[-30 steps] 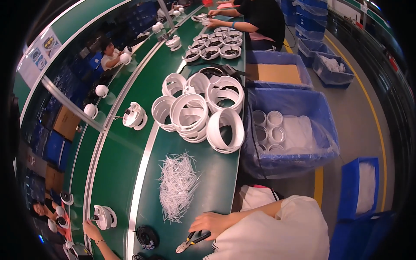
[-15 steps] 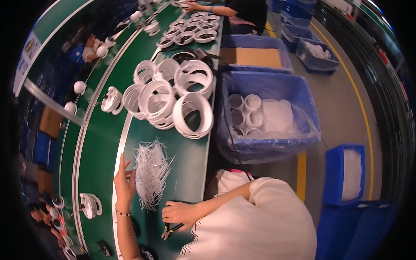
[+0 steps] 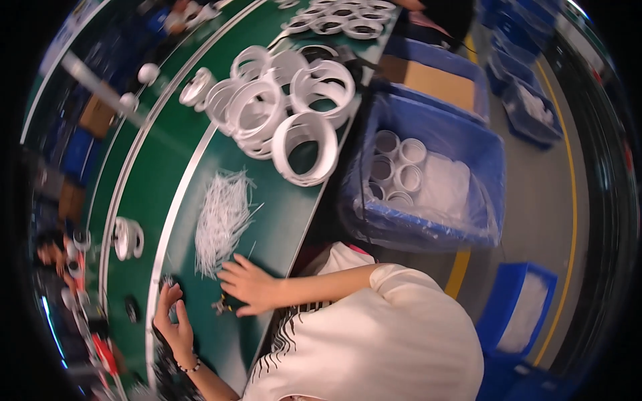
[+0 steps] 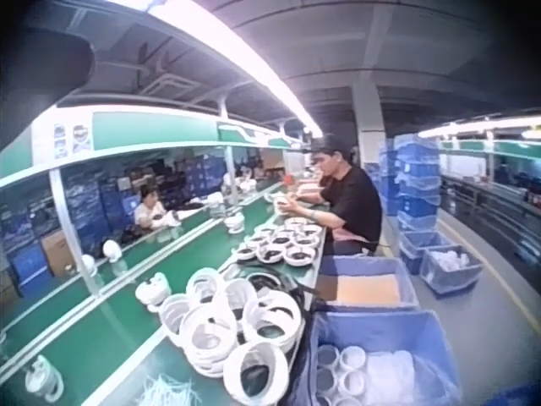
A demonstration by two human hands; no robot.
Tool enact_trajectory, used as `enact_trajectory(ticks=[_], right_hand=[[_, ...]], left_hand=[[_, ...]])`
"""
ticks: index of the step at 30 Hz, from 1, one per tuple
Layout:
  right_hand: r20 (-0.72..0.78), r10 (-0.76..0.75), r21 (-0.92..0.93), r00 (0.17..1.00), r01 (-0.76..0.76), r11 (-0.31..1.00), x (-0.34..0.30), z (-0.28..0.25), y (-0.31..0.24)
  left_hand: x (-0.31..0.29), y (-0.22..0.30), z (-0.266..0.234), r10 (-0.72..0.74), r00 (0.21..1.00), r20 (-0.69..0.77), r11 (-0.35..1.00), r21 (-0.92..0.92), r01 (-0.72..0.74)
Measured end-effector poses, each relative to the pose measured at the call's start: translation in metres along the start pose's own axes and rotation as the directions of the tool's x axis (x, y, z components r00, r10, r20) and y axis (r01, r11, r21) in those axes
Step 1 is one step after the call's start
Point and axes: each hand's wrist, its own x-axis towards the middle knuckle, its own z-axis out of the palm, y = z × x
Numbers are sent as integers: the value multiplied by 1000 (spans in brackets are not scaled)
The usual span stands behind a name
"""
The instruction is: Assembling electronic lighting components and housings on a factory assembly line.
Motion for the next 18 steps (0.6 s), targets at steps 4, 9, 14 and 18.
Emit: enact_trajectory(ticks=[4,9,14,18], right_hand=[[-554,-166,-120,816,120,986,15,-102,22],[-664,276,-106,695,-453,885,0,-198,79],[-238,-74,-527,968,-65,847,-4,-226,143],[-222,-87,-393,971,-7,919,7,-231,177]], left_hand=[[-82,7,32,-290,852,-436,953,-209,218],[-160,33,112,-613,508,-605,789,-434,435],[-141,4,139,-269,530,-804,898,-11,440],[-142,11,139,-153,521,-839,860,147,488]])
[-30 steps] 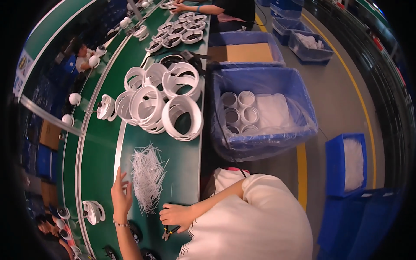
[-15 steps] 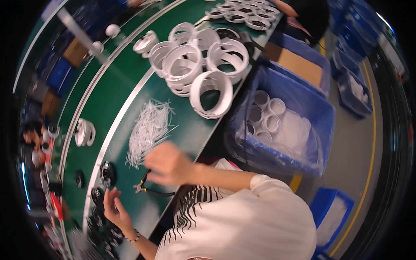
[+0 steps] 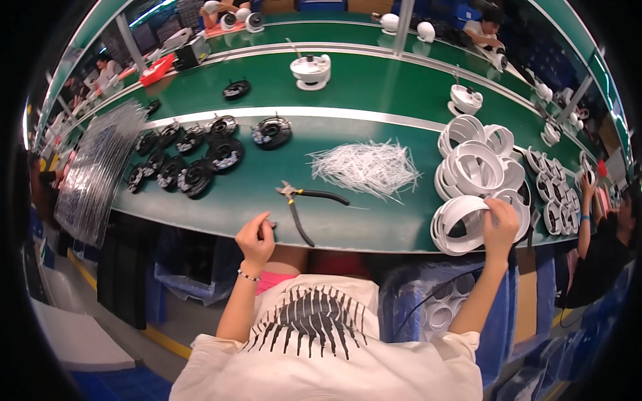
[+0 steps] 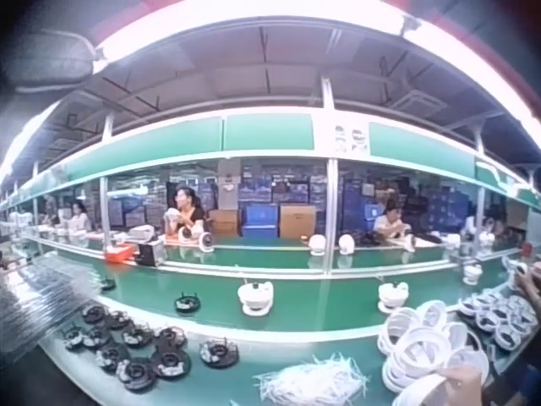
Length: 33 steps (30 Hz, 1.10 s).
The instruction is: Assembling electronic lighting components and housings on a factory assembly line.
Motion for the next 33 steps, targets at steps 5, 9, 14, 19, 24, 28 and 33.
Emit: enact_trajectory(ticks=[5,9,14,19,24,28,33], right_hand=[[-180,-89,-60,980,80,995,15,-40,-37],[-380,73,13,922,-74,997,2,-48,-93],[-68,248,439,966,-194,877,-7,-3,-174],[108,216,523,970,-240,818,-7,32,-228],[256,257,559,932,-360,747,-19,52,-224],[159,298,579,941,-333,744,-11,62,-247],[261,242,605,935,-353,714,2,83,-251]], left_hand=[[-4,7,-30,-292,943,157,887,-324,329],[60,64,-93,-124,953,276,80,-955,286],[103,132,-157,115,991,-67,-651,-759,24],[111,108,-158,61,995,-73,-649,-761,-16],[124,75,-166,75,992,-100,-636,-771,-29],[134,59,-176,100,988,-119,-611,-791,-33],[156,64,-152,143,980,-141,-576,-817,-33]])
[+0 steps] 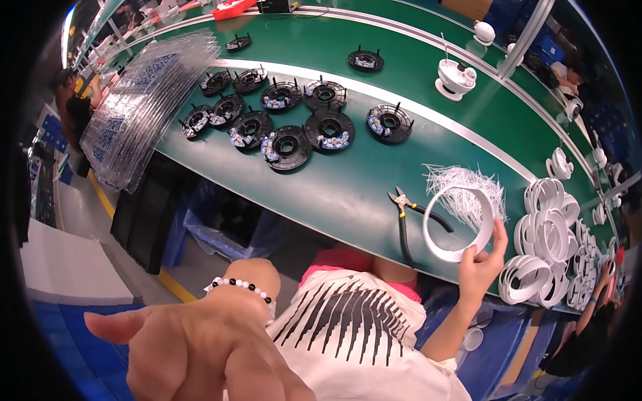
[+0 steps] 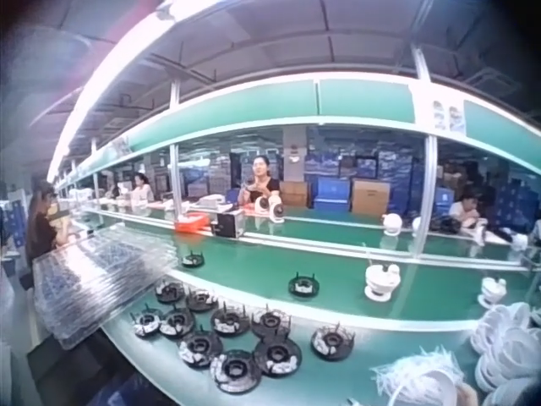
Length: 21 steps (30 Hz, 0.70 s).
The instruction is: Assembling electronic lighting components and housings on a factory assembly line.
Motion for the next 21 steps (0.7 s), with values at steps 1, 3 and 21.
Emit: enact_trajectory(ticks=[1,3,21], right_hand=[[27,38,-21,999,-37,999,3,4,1],[102,47,-47,994,-42,998,12,12,7],[-38,34,434,999,-14,901,84,55,13]], left_hand=[[-2,11,0,-2,1000,5,1000,3,2],[10,-8,-20,-7,1000,15,1000,5,7],[25,-126,-147,-745,379,-549,25,545,838]])
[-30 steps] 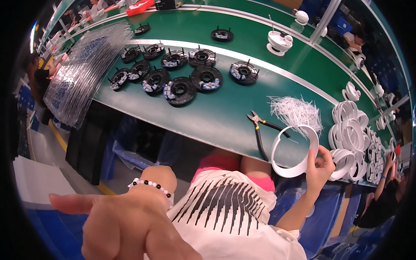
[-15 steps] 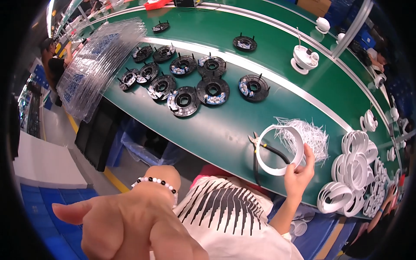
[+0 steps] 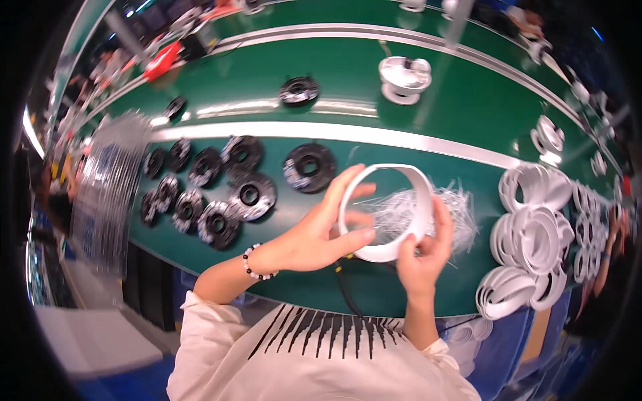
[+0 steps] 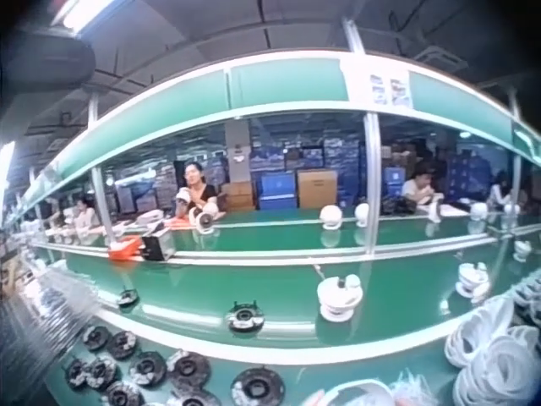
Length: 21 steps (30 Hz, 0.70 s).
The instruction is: Assembling electronic lighting components and housings on a factory assembly line.
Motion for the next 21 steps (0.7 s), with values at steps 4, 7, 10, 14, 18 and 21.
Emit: enact_trajectory(ticks=[4,7,10,14,18,21], right_hand=[[73,191,-56,979,-187,981,16,-11,-4],[259,-73,-500,963,199,843,33,-19,-13],[295,-103,-474,950,239,847,48,-16,-4],[293,-104,-483,950,241,842,57,-14,2],[191,-106,-321,976,165,933,59,-32,31],[112,-94,-63,989,102,993,55,-30,31]], left_hand=[[27,2,7,-125,989,81,968,-208,139],[44,-16,17,-45,995,87,985,-162,59],[54,-26,27,35,994,106,987,-159,-18],[61,-31,19,66,988,138,994,-91,-54],[122,-11,-37,-243,900,363,969,139,206],[197,-47,-118,373,895,-244,585,811,-22]])
